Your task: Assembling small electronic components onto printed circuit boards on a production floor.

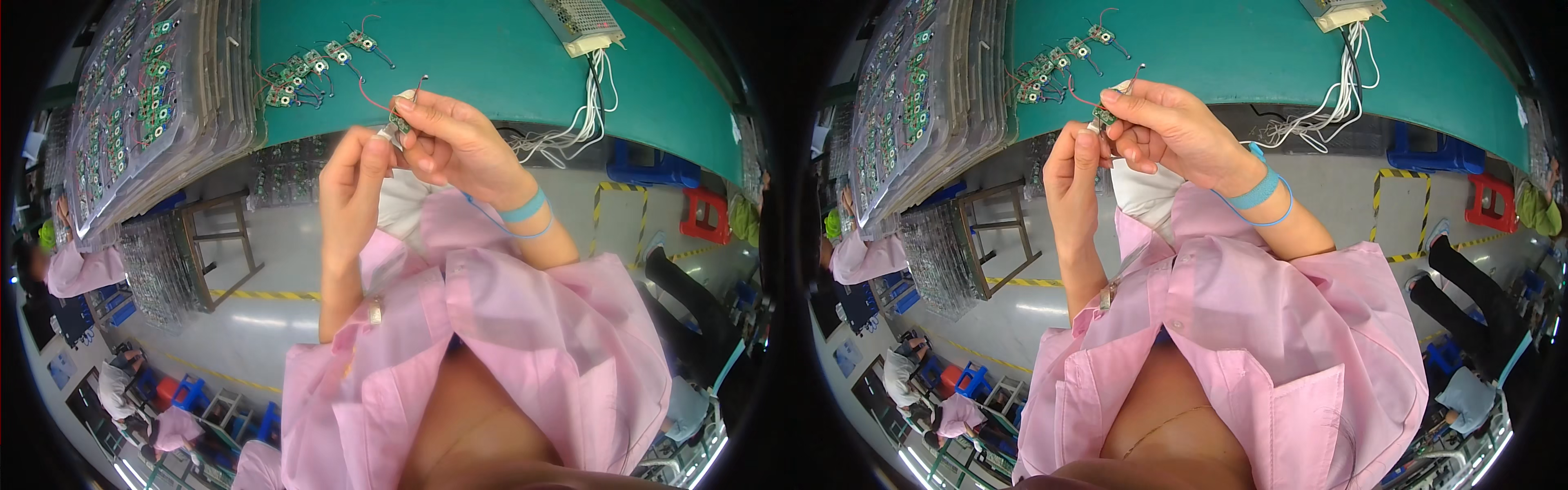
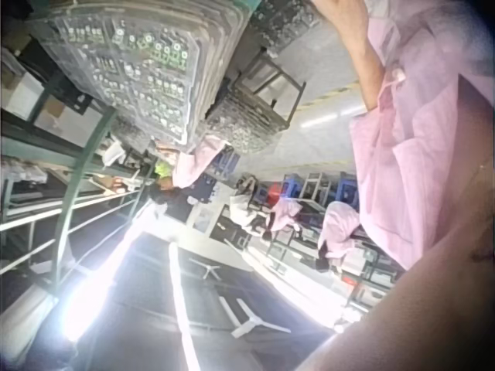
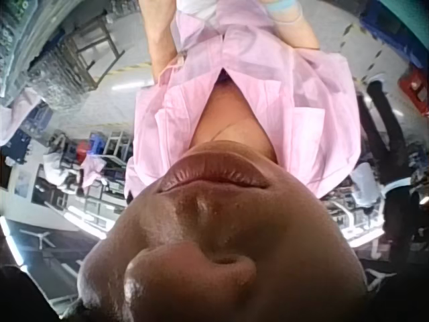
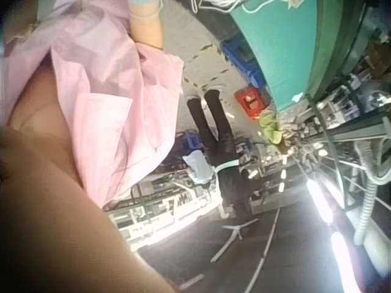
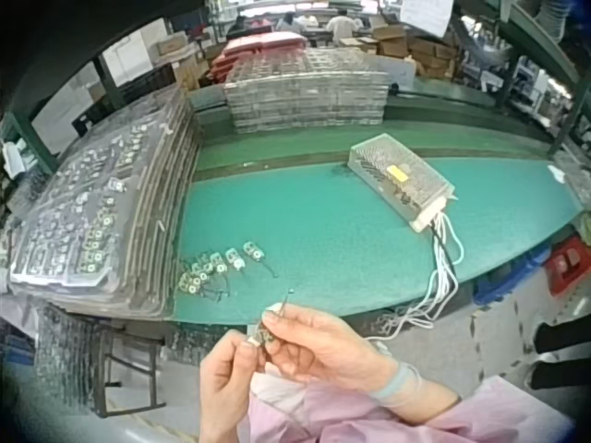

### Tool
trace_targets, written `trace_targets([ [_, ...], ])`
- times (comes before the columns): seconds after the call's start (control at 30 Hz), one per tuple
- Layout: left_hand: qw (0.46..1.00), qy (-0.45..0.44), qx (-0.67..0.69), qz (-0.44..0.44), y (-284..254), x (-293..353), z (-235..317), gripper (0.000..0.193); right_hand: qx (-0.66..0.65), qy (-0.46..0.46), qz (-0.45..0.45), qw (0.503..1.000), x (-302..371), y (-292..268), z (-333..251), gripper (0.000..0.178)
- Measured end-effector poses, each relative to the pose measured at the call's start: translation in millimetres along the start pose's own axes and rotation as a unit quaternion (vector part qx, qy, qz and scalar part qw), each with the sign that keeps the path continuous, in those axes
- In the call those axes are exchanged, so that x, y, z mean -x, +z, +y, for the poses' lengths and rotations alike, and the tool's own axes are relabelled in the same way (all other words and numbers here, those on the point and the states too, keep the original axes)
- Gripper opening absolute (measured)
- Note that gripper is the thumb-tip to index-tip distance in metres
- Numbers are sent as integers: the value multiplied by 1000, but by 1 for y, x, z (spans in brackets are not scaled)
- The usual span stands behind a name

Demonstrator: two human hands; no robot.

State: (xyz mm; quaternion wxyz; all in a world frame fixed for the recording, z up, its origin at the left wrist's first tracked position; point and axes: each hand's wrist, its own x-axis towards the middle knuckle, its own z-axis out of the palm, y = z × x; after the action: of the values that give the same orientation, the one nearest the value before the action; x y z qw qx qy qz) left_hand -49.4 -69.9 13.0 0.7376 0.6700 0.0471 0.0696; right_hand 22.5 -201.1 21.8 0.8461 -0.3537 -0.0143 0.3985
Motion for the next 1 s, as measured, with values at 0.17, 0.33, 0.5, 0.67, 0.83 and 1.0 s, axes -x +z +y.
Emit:
trace_targets([
  [0.17, 1000, -3, -5, 2, 0, 1, 1, 23, 2, 19, -6, 1000, 0, 0, 3, 16],
  [0.33, 1000, -9, -13, -9, -6, 1, -2, 23, 71, -13, -15, 997, -1, 1, 10, 19],
  [0.5, 1000, -11, -19, -13, -9, -1, -5, 23, 142, -37, -18, 989, -4, -1, 15, 23],
  [0.67, 994, -51, 101, -11, -8, -5, -6, 24, 106, 2, -14, 994, -5, -1, 10, 29],
  [0.83, 971, -79, 223, -7, -7, -5, -10, 26, 37, 41, -40, 998, -6, -9, 2, 35],
  [1.0, 963, -116, 244, -10, -11, -3, -12, 29, 59, 71, -111, 990, -9, -13, -1, 41],
])
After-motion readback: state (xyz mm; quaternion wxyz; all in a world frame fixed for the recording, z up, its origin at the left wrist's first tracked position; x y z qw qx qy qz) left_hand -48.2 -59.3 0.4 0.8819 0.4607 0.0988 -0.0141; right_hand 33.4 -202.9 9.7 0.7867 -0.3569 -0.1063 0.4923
